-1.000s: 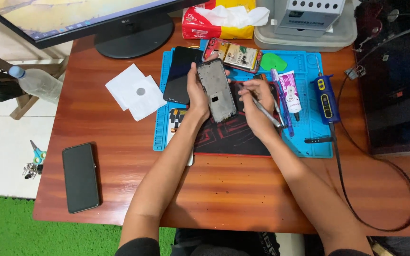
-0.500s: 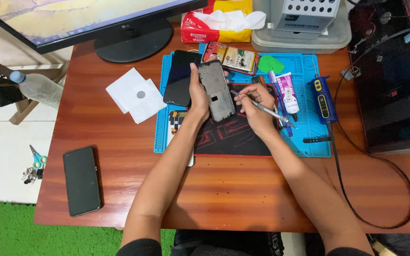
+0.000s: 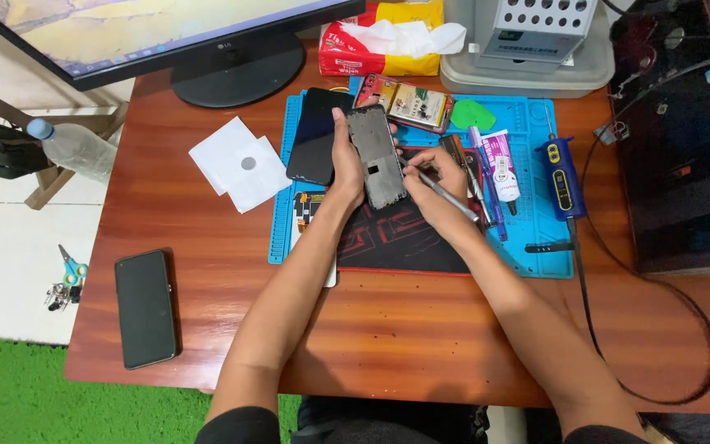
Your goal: Scraping adhesive residue from the edges of a mobile phone frame and cleaning it with a brush.
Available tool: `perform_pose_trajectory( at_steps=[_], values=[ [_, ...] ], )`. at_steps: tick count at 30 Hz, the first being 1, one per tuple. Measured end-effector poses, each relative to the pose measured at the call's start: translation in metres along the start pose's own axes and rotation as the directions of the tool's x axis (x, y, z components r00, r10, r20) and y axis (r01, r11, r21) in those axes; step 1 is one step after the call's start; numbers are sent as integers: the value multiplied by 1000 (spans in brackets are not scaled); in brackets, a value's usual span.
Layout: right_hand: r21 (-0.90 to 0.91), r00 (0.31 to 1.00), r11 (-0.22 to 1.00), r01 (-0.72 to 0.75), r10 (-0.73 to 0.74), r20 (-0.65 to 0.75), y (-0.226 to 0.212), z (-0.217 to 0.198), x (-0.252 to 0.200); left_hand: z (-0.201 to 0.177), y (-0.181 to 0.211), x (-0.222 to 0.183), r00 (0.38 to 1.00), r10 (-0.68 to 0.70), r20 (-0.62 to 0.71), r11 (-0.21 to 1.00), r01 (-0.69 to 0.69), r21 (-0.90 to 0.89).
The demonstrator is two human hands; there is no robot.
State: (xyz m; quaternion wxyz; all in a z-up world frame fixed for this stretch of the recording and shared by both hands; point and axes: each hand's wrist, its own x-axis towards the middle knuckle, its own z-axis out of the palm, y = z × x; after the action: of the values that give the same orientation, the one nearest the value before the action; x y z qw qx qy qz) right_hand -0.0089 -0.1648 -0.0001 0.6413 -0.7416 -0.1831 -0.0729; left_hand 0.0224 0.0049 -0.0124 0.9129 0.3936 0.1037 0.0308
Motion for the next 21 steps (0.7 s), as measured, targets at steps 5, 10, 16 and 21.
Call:
perform_pose_trajectory(
  at_steps=[5,10,16,21],
  values=[
    [-134,986,977,165,-165,13,15,9,-4,-19,-20,16,1000,19,-15,999,-18,34],
    [-208,936,913,352,-343,76,14,10,-1,-12,-10,14,999,0,-51,999,-2,-35],
    [-158,968,955,251,-247,42,21,8,-7,-22,-25,20,999,42,-30,998,-41,38],
    [-171,956,941,292,-284,70,19,7,-6,-13,-9,6,986,141,89,985,-149,92]
  ],
)
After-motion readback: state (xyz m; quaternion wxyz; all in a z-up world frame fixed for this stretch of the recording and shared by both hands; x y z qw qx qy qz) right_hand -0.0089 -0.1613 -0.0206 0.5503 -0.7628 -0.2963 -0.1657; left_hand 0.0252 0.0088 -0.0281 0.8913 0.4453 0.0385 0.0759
